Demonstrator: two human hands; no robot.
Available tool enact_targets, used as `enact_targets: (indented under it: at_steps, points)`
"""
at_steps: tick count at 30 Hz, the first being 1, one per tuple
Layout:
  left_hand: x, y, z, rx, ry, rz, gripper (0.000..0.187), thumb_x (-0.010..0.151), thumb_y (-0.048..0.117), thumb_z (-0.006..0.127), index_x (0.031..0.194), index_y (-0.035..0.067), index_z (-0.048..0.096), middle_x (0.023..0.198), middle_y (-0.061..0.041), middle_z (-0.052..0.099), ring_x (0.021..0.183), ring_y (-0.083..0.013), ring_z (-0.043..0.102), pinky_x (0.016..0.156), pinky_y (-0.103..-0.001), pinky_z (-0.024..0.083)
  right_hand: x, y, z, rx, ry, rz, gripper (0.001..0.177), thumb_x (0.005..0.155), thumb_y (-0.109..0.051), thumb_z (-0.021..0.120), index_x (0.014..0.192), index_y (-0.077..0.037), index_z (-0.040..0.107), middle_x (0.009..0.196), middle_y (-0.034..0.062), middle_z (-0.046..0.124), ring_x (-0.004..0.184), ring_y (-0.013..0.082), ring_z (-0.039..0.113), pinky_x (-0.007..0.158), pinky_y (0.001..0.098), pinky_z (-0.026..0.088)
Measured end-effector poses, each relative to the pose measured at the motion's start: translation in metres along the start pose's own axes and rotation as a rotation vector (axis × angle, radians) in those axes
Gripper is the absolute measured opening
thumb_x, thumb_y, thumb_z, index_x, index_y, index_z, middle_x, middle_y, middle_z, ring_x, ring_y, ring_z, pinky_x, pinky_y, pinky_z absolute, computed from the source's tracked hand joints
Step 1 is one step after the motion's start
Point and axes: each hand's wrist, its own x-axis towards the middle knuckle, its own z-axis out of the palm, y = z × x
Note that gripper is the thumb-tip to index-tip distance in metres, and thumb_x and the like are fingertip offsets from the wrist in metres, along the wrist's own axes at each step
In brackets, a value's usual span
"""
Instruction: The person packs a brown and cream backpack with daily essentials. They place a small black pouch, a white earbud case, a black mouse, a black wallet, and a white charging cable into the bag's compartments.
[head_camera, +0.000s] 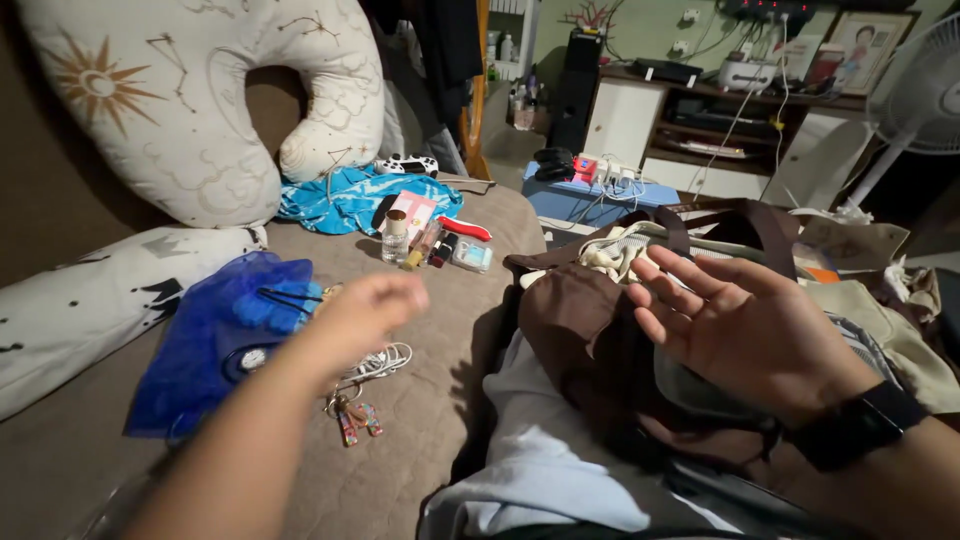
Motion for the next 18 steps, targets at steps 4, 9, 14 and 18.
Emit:
enact_targets:
  at_steps: [4,9,14,18]
  points:
    - [0.007,-0.052,0.017,0.627,0.107,-0.004,0.055,0.079,0.038,0.084,0.13,0.027,0.068,0.131,-0.005,0.068,0.123,-0.0227,0.064,0.105,-0.044,0.051,-0.009,0.001,0.002,0.007,-0.011,-0.022,0.046,0.097,-0.024,0.05,0.135,-0.001,0.062,0.127,0.0077,0.071,0.116,0.025,0.066,0.098,0.039,0.051]
    - [-0.002,-0.086,0.021,0.955,0.237,-0.054,0.051,0.075,0.028,0.085,0.123,0.038,0.069,0.134,0.006,0.06,0.134,-0.0217,0.05,0.11,-0.047,0.04,-0.017,0.002,0.005,0.007,-0.063,-0.045,0.043,0.099,-0.025,0.051,0.134,-0.002,0.06,0.126,0.0078,0.07,0.113,0.0246,0.067,0.097,0.0392,0.052]
    - [0.009,-0.088,0.01,0.81,0.356,0.017,0.038,0.085,0.033,0.078,0.123,0.035,0.073,0.115,-0.002,0.074,0.11,-0.0271,0.068,0.097,-0.045,0.053,-0.023,0.002,0.01,-0.008,-0.052,-0.046,0.046,0.099,-0.025,0.049,0.138,-0.003,0.059,0.127,0.0079,0.07,0.115,0.0237,0.067,0.097,0.0395,0.052]
    - [0.022,-0.071,-0.013,0.667,0.412,0.097,0.039,0.086,0.036,0.079,0.122,0.025,0.073,0.099,-0.009,0.075,0.09,-0.029,0.072,0.079,-0.045,0.056,-0.026,0.002,0.011,-0.016,-0.014,-0.042,0.048,0.099,-0.026,0.047,0.14,-0.003,0.058,0.127,0.0077,0.071,0.116,0.0234,0.067,0.097,0.0391,0.052]
